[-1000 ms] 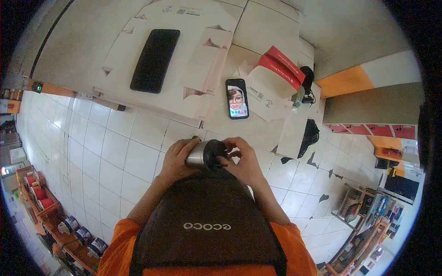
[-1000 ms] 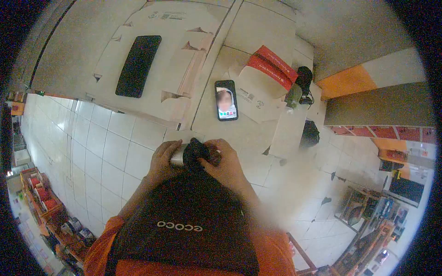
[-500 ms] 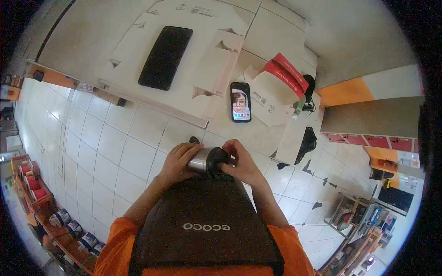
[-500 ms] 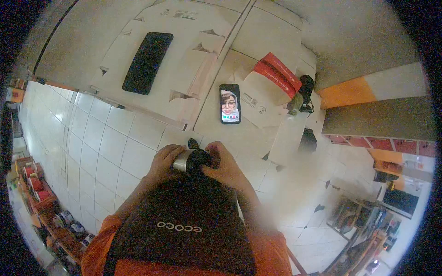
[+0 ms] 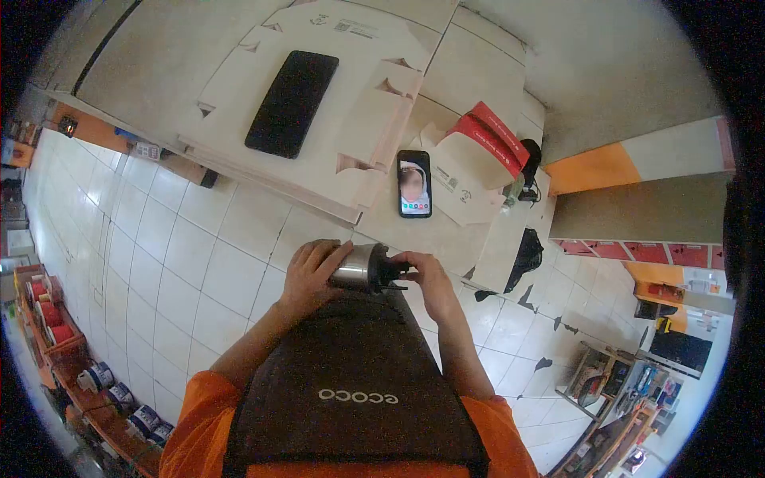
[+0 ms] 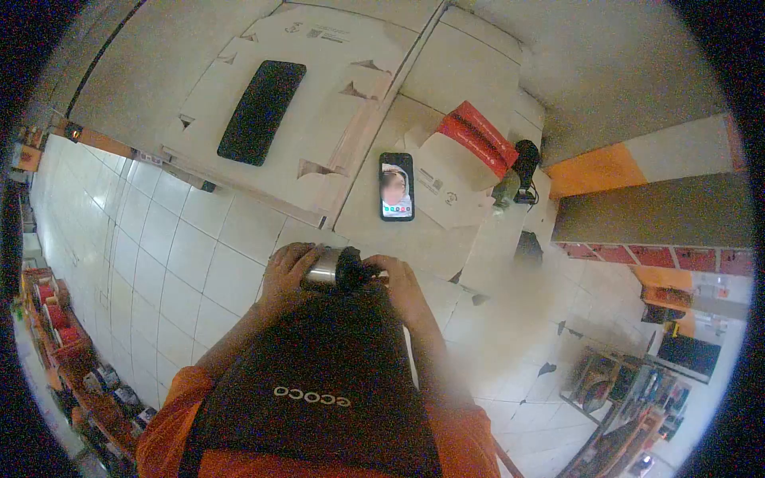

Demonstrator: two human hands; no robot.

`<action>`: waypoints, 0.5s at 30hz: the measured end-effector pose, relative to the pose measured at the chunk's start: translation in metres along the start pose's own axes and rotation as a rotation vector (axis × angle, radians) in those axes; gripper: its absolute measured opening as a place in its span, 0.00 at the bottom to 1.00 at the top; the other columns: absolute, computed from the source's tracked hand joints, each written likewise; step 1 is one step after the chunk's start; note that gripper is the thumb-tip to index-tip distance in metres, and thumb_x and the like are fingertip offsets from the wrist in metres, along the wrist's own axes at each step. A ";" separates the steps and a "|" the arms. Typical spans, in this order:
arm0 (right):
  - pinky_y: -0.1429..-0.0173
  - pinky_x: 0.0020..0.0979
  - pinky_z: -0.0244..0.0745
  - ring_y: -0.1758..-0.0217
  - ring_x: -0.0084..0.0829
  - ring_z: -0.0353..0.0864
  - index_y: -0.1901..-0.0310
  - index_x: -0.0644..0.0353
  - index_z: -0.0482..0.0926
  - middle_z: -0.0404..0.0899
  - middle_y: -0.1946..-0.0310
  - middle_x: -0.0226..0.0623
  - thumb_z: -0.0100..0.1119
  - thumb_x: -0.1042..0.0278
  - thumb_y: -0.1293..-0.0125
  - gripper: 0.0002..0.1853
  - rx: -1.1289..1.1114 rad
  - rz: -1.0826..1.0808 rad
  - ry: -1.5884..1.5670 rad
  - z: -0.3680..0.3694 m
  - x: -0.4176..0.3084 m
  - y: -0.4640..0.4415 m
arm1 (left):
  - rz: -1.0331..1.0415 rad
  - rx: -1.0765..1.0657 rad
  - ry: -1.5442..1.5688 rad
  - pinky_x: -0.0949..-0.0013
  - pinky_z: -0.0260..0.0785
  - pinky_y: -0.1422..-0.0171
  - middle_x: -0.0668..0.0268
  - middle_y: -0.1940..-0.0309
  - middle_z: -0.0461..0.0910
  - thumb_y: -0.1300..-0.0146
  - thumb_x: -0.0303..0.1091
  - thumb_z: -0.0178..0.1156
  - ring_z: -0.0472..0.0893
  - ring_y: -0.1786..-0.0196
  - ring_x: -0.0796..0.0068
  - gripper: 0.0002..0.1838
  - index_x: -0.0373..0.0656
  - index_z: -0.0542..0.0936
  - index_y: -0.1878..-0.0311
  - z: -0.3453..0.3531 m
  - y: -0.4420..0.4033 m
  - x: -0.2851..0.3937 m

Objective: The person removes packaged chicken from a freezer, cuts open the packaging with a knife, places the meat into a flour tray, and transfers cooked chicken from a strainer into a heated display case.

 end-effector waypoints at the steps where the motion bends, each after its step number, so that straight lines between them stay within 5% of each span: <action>1: 0.46 0.28 0.73 0.55 0.31 0.79 0.55 0.69 0.79 0.81 0.61 0.41 0.59 0.59 0.32 0.18 -0.029 0.045 0.058 0.000 -0.019 -0.001 | 0.039 0.011 -0.020 0.53 0.66 0.35 0.61 0.45 0.74 0.65 0.33 0.74 0.73 0.41 0.55 0.47 0.50 0.71 0.34 0.006 0.001 -0.003; 5: 0.46 0.31 0.73 0.55 0.33 0.79 0.57 0.70 0.79 0.82 0.64 0.44 0.63 0.47 0.35 0.27 -0.118 0.131 0.518 0.004 -0.029 0.006 | 0.116 0.047 -0.034 0.53 0.66 0.36 0.62 0.45 0.74 0.56 0.31 0.67 0.73 0.41 0.57 0.38 0.52 0.73 0.36 0.016 0.006 0.002; 11: 0.48 0.34 0.73 0.53 0.34 0.77 0.50 0.69 0.76 0.79 0.56 0.45 0.69 0.47 0.40 0.30 -0.034 0.069 0.298 -0.001 0.031 0.021 | 0.175 0.067 -0.123 0.52 0.65 0.37 0.63 0.46 0.74 0.50 0.30 0.62 0.73 0.42 0.58 0.32 0.54 0.74 0.37 0.042 0.026 0.005; 15: 0.45 0.35 0.72 0.49 0.37 0.77 0.46 0.66 0.73 0.78 0.52 0.47 0.69 0.49 0.40 0.31 -0.088 0.243 0.152 0.000 0.040 0.034 | 0.176 0.010 -0.115 0.52 0.68 0.39 0.61 0.47 0.76 0.46 0.33 0.61 0.76 0.44 0.58 0.27 0.51 0.76 0.39 0.045 0.035 0.015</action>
Point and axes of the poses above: each hand's wrist, its own y-axis away from the middle knuckle, its own z-axis out of the palm, x = y × z, the point moved 3 cm from there along -y, towards the middle knuckle
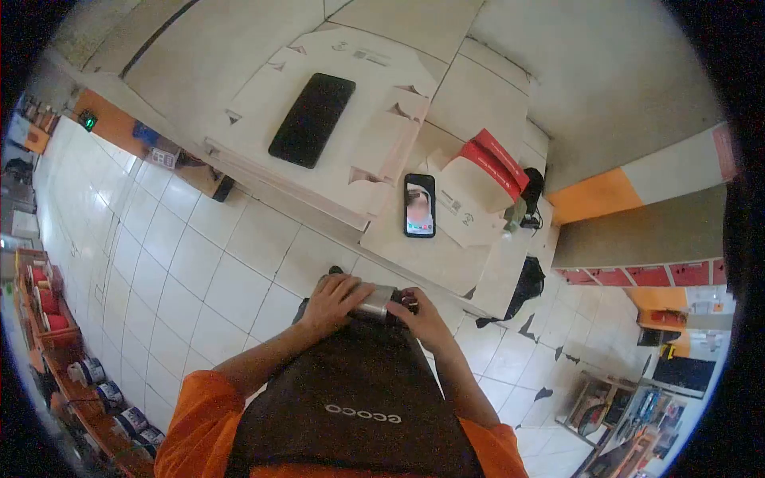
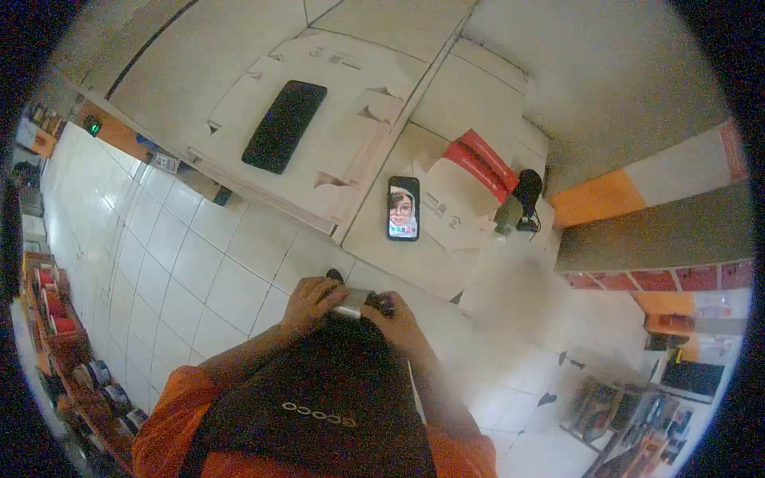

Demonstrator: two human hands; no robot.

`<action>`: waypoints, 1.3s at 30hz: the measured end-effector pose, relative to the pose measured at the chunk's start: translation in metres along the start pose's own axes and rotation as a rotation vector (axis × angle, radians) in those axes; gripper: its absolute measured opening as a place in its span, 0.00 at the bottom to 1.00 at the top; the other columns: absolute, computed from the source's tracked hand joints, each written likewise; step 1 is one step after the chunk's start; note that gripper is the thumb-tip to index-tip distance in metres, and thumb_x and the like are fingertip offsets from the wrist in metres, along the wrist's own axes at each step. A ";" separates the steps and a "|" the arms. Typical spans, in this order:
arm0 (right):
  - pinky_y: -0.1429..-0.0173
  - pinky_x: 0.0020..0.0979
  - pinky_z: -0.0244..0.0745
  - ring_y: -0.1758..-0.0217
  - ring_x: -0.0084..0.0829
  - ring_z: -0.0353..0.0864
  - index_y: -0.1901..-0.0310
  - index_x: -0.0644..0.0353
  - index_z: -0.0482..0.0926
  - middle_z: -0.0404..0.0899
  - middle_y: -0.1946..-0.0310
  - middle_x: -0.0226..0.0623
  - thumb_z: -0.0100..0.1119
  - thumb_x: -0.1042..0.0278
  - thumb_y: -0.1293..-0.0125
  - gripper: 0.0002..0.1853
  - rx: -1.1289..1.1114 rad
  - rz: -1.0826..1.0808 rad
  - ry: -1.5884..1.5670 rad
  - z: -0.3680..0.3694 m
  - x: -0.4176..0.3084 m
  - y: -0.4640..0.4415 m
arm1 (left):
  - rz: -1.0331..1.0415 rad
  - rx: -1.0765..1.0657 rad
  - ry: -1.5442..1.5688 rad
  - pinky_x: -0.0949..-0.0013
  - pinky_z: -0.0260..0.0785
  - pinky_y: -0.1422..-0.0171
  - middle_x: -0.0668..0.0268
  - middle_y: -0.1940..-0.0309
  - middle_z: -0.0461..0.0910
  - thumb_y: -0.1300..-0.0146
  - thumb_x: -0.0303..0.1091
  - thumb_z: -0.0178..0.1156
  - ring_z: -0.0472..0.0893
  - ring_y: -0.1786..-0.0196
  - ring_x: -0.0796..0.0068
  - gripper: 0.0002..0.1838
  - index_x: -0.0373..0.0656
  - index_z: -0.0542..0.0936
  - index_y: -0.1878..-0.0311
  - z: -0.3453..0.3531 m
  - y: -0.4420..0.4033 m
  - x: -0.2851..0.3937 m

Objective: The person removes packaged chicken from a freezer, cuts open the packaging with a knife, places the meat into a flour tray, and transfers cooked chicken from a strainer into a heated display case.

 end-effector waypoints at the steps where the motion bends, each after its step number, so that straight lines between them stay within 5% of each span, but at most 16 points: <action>1: 0.42 0.37 0.72 0.46 0.41 0.77 0.46 0.65 0.74 0.78 0.50 0.49 0.68 0.46 0.41 0.32 -0.004 -0.010 -0.045 0.003 0.017 -0.003 | -0.011 -0.034 -0.002 0.52 0.67 0.37 0.62 0.46 0.75 0.48 0.31 0.63 0.75 0.43 0.58 0.30 0.52 0.74 0.38 0.002 0.003 0.002; 3: 0.39 0.38 0.72 0.43 0.43 0.77 0.45 0.63 0.74 0.79 0.49 0.51 0.68 0.46 0.41 0.31 -0.014 -0.002 -0.075 0.004 0.038 -0.004 | -0.029 -0.105 -0.004 0.52 0.65 0.35 0.63 0.45 0.74 0.53 0.28 0.66 0.73 0.41 0.58 0.38 0.55 0.70 0.34 0.010 0.009 0.005; 6: 0.52 0.32 0.74 0.54 0.30 0.76 0.47 0.64 0.71 0.77 0.56 0.42 0.68 0.59 0.37 0.24 -0.092 0.010 -0.189 0.009 0.050 0.003 | -0.058 -0.204 0.116 0.52 0.65 0.35 0.63 0.45 0.74 0.53 0.29 0.67 0.73 0.40 0.58 0.38 0.54 0.69 0.34 0.017 0.022 0.011; 14: 0.46 0.32 0.70 0.54 0.29 0.74 0.49 0.65 0.72 0.77 0.59 0.37 0.68 0.55 0.37 0.24 -0.143 0.023 -0.003 0.034 0.067 0.031 | -0.117 -0.260 0.216 0.53 0.70 0.40 0.61 0.48 0.76 0.47 0.27 0.61 0.78 0.45 0.57 0.31 0.51 0.71 0.37 0.023 0.068 0.023; 23: 0.47 0.31 0.70 0.54 0.27 0.74 0.49 0.65 0.72 0.77 0.59 0.37 0.65 0.60 0.34 0.20 -0.119 -0.009 0.002 0.061 0.075 0.043 | -0.067 -0.364 0.262 0.52 0.68 0.37 0.60 0.49 0.76 0.55 0.26 0.66 0.78 0.45 0.56 0.38 0.51 0.69 0.35 0.007 0.079 0.007; 32: 0.46 0.33 0.70 0.54 0.29 0.74 0.49 0.68 0.71 0.78 0.59 0.40 0.61 0.56 0.32 0.22 -0.027 0.058 -0.080 0.100 0.012 0.062 | -0.032 -0.565 0.321 0.52 0.67 0.35 0.55 0.45 0.76 0.52 0.27 0.65 0.77 0.42 0.54 0.36 0.48 0.70 0.35 -0.025 0.079 -0.024; 39: 0.46 0.35 0.72 0.53 0.32 0.75 0.50 0.66 0.74 0.79 0.58 0.43 0.62 0.56 0.33 0.21 0.025 0.011 0.029 0.115 0.017 0.053 | 0.143 -0.399 0.367 0.54 0.74 0.48 0.58 0.58 0.79 0.56 0.27 0.67 0.81 0.51 0.53 0.37 0.46 0.70 0.37 -0.041 0.074 -0.049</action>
Point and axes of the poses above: each hand's wrist, its own y-axis away from the middle knuckle, its own z-axis out of the palm, x = y × z, the point moved 3 cm from there along -y, towards the middle knuckle
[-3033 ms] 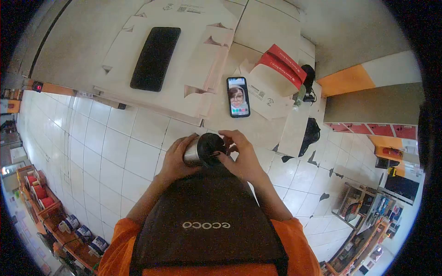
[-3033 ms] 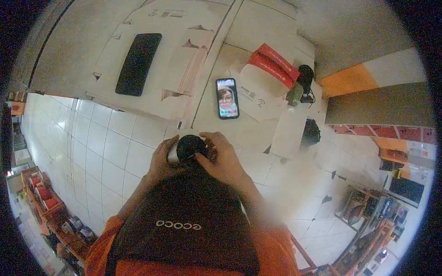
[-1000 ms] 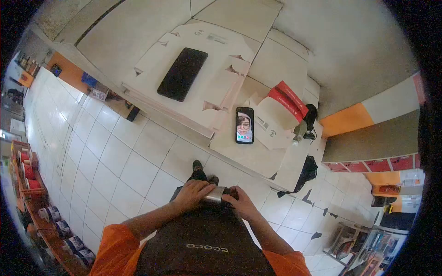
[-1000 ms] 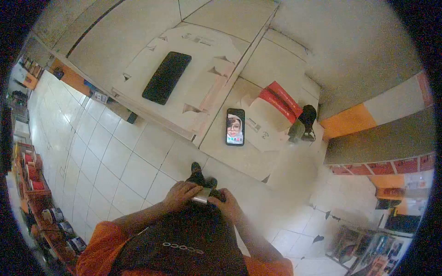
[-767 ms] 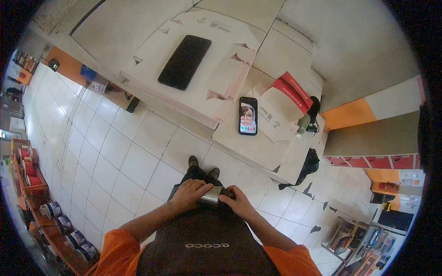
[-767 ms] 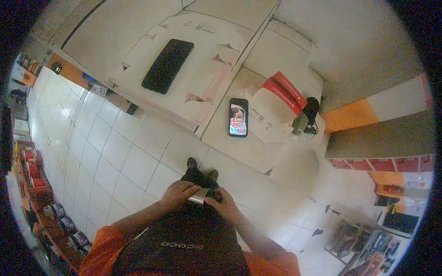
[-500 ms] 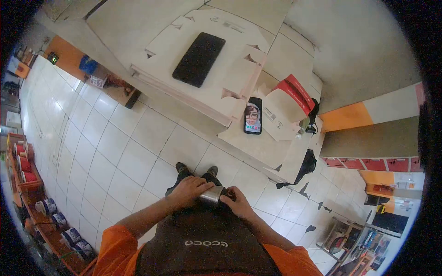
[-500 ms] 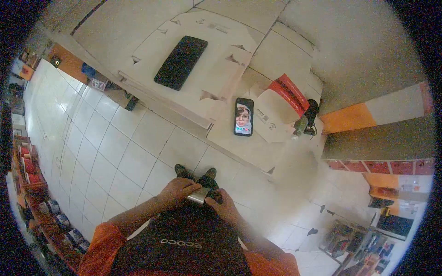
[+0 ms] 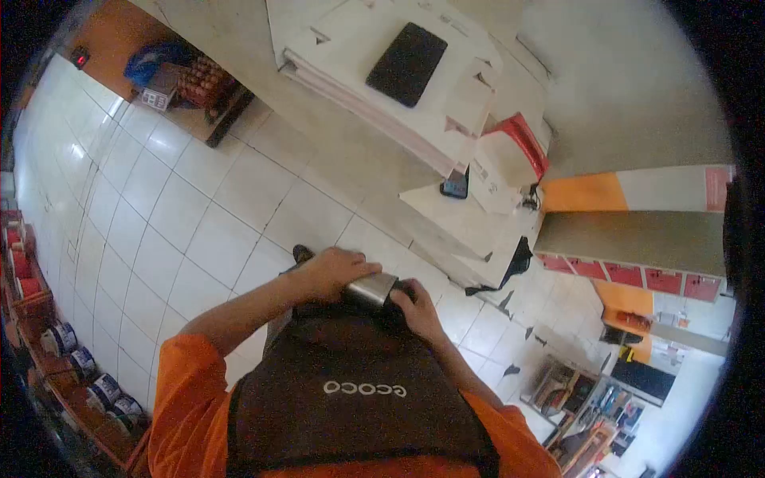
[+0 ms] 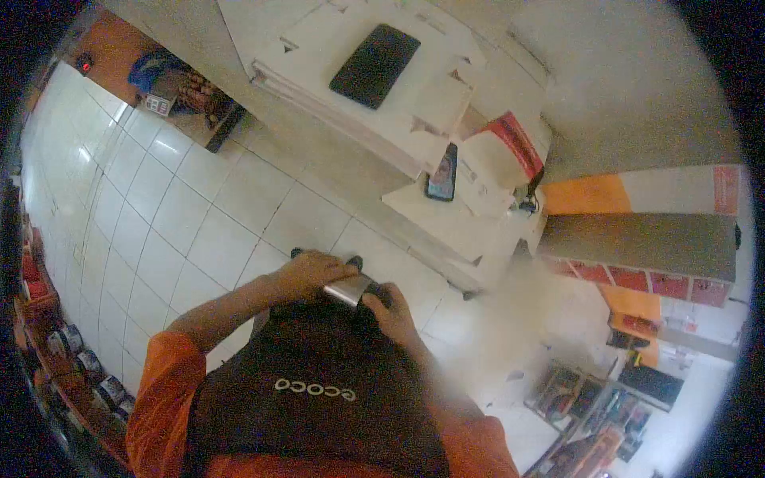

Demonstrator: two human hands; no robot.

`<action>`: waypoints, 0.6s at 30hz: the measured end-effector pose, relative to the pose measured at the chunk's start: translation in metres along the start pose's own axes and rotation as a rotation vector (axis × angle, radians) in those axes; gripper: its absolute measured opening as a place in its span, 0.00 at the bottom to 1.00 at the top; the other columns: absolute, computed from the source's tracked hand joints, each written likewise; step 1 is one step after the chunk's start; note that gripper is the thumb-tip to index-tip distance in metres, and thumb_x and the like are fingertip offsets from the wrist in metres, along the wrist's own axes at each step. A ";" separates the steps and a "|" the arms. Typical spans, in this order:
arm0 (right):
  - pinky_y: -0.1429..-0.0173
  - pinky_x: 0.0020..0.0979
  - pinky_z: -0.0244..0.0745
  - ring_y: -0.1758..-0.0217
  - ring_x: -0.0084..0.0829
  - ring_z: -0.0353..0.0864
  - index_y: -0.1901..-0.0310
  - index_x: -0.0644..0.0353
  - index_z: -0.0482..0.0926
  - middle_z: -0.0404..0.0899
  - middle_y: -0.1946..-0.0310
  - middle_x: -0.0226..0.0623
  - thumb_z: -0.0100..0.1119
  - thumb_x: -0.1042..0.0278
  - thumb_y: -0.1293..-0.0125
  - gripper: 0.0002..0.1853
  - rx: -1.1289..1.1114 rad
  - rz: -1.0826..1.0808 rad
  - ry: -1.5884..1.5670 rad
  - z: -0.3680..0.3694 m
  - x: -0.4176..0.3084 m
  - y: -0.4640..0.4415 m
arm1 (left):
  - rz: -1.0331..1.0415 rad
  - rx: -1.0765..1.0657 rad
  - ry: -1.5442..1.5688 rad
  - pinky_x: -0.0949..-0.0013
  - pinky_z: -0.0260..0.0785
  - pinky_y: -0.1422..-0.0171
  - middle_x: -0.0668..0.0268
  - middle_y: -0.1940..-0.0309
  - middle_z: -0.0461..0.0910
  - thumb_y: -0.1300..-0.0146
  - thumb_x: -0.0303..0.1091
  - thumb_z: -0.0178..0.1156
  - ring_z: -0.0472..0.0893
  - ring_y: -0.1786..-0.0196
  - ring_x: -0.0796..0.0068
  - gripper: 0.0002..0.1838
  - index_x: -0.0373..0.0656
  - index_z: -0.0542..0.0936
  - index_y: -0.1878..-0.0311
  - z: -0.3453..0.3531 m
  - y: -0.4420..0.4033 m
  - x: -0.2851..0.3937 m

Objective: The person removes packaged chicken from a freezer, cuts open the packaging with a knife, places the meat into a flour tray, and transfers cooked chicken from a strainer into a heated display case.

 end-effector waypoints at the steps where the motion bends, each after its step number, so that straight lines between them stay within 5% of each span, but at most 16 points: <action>1: 0.46 0.36 0.72 0.53 0.33 0.76 0.50 0.66 0.74 0.79 0.58 0.43 0.62 0.56 0.33 0.21 0.007 -0.011 -0.013 0.003 -0.003 0.001 | 0.034 0.004 0.024 0.54 0.74 0.48 0.58 0.58 0.79 0.56 0.27 0.67 0.81 0.51 0.53 0.37 0.46 0.71 0.37 0.001 0.001 -0.003; 9: 0.45 0.36 0.73 0.52 0.33 0.77 0.50 0.69 0.72 0.80 0.57 0.45 0.63 0.56 0.34 0.23 0.090 0.027 -0.024 0.024 -0.012 0.003 | 0.009 -0.227 0.032 0.55 0.73 0.44 0.57 0.52 0.80 0.61 0.27 0.70 0.80 0.48 0.53 0.43 0.47 0.70 0.34 -0.023 -0.001 -0.013; 13: 0.42 0.38 0.72 0.48 0.41 0.77 0.49 0.67 0.71 0.78 0.53 0.47 0.68 0.62 0.40 0.23 0.126 -0.074 0.040 0.034 -0.021 0.005 | -0.009 -0.329 0.163 0.54 0.71 0.38 0.56 0.44 0.79 0.67 0.27 0.73 0.78 0.42 0.52 0.50 0.49 0.67 0.32 -0.031 -0.001 -0.020; 16: 0.40 0.38 0.69 0.41 0.43 0.70 0.47 0.61 0.69 0.70 0.52 0.45 0.69 0.68 0.44 0.25 0.138 -0.548 0.471 0.039 -0.069 0.017 | 0.007 -0.337 0.334 0.55 0.70 0.35 0.54 0.42 0.77 0.70 0.31 0.76 0.76 0.39 0.50 0.53 0.48 0.66 0.31 -0.026 0.004 -0.035; 18: 0.34 0.43 0.66 0.36 0.48 0.64 0.47 0.60 0.70 0.68 0.50 0.45 0.69 0.70 0.47 0.26 0.011 -0.656 0.686 0.039 -0.089 0.020 | 0.009 -0.371 0.306 0.55 0.69 0.33 0.53 0.40 0.76 0.70 0.33 0.77 0.76 0.38 0.50 0.54 0.47 0.66 0.31 -0.043 0.000 -0.035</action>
Point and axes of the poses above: each hand's wrist, its own y-axis away from the middle knuckle, its own z-axis out of the palm, x = y × z, the point moved 3 cm from there along -y, towards the middle knuckle
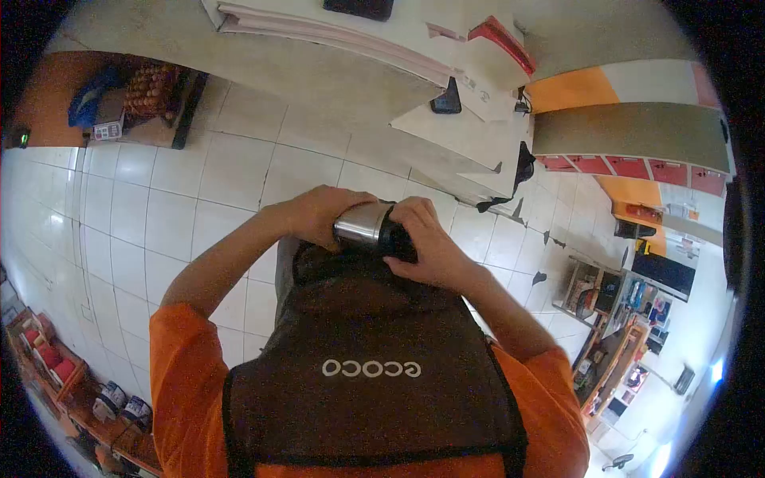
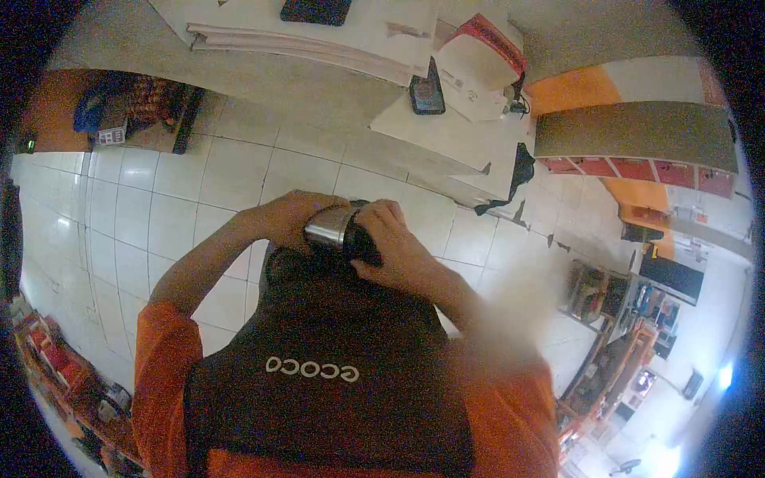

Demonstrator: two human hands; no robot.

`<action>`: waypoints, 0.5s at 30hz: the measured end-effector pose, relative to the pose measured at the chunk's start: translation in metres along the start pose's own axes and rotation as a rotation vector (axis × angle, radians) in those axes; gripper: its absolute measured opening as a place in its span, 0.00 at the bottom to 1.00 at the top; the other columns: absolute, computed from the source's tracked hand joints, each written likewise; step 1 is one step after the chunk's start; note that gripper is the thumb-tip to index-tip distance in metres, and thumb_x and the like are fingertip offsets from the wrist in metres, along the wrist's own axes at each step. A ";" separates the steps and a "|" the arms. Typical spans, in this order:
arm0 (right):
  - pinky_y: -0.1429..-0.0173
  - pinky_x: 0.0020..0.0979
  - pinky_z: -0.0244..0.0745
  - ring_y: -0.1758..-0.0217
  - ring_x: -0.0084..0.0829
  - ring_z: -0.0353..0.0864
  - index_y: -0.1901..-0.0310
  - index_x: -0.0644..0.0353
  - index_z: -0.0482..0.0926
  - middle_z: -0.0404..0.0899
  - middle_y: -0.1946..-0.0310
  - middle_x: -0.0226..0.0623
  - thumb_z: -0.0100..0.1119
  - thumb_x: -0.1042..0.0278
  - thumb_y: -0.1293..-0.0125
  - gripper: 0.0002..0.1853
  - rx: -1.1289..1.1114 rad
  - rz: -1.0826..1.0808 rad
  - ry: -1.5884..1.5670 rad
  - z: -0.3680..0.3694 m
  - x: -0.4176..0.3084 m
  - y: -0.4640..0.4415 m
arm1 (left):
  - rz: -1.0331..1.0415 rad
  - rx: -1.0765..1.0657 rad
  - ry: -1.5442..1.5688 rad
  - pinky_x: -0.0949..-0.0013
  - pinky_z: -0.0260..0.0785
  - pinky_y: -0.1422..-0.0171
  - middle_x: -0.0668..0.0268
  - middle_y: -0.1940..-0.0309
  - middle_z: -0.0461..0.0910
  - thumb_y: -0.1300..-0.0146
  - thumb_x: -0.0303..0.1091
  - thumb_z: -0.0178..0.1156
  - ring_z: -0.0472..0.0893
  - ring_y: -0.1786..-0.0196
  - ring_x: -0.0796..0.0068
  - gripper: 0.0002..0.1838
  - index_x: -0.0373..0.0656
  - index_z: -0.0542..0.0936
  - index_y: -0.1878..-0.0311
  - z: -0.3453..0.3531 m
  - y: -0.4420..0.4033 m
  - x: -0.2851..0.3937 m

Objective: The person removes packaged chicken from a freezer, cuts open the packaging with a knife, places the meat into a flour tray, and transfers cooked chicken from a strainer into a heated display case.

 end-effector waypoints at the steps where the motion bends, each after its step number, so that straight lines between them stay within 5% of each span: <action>1: 0.31 0.46 0.65 0.33 0.50 0.61 0.47 0.59 0.70 0.67 0.49 0.45 0.70 0.71 0.49 0.27 -0.073 -0.083 0.085 -0.005 -0.007 -0.002 | -0.007 -0.011 -0.015 0.55 0.68 0.33 0.53 0.40 0.76 0.71 0.34 0.78 0.75 0.38 0.50 0.55 0.46 0.66 0.31 -0.007 0.002 0.005; 2: 0.24 0.57 0.54 0.30 0.48 0.60 0.53 0.59 0.76 0.70 0.43 0.43 0.64 0.69 0.47 0.18 -0.098 -0.223 0.383 -0.007 -0.017 -0.003 | -0.002 0.033 -0.016 0.55 0.68 0.32 0.53 0.39 0.76 0.70 0.35 0.78 0.75 0.37 0.50 0.55 0.45 0.66 0.31 -0.012 0.004 0.004; 5: 0.24 0.59 0.53 0.30 0.47 0.62 0.59 0.59 0.80 0.72 0.42 0.39 0.59 0.71 0.44 0.11 -0.035 -0.501 0.380 -0.051 -0.041 -0.006 | 0.006 0.181 0.010 0.56 0.67 0.32 0.53 0.39 0.75 0.68 0.37 0.79 0.75 0.37 0.51 0.54 0.42 0.66 0.31 -0.031 0.011 0.008; 6: 0.27 0.58 0.58 0.32 0.45 0.66 0.62 0.59 0.81 0.72 0.40 0.40 0.66 0.69 0.51 0.12 0.073 -0.577 0.406 -0.075 -0.054 -0.009 | -0.001 0.240 0.050 0.56 0.67 0.31 0.54 0.39 0.76 0.67 0.38 0.79 0.75 0.37 0.52 0.53 0.42 0.66 0.32 -0.039 0.014 0.015; 9: 0.34 0.45 0.68 0.36 0.43 0.72 0.58 0.59 0.80 0.72 0.41 0.44 0.72 0.74 0.53 0.18 0.429 -0.302 0.369 -0.133 -0.049 -0.017 | -0.004 0.477 0.071 0.57 0.69 0.35 0.51 0.43 0.77 0.65 0.38 0.77 0.77 0.40 0.51 0.50 0.41 0.67 0.33 -0.063 0.018 0.044; 11: 0.37 0.42 0.70 0.35 0.41 0.72 0.50 0.61 0.77 0.71 0.39 0.47 0.74 0.70 0.52 0.26 0.325 0.017 0.074 -0.159 -0.039 -0.026 | -0.013 0.658 0.082 0.57 0.71 0.37 0.50 0.45 0.78 0.64 0.37 0.76 0.79 0.42 0.50 0.49 0.41 0.67 0.34 -0.076 0.017 0.068; 15: 0.37 0.41 0.71 0.40 0.42 0.75 0.36 0.64 0.66 0.72 0.41 0.49 0.81 0.59 0.53 0.45 0.307 -0.018 -0.386 -0.153 -0.027 -0.057 | -0.071 0.956 0.042 0.57 0.71 0.38 0.50 0.46 0.78 0.63 0.36 0.76 0.79 0.43 0.49 0.47 0.40 0.68 0.35 -0.092 0.002 0.110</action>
Point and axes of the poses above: each hand's wrist, its own y-axis away from the middle knuckle, its own z-axis out of the palm, x = y × z, the point moved 3 cm from there along -y, towards the middle knuckle
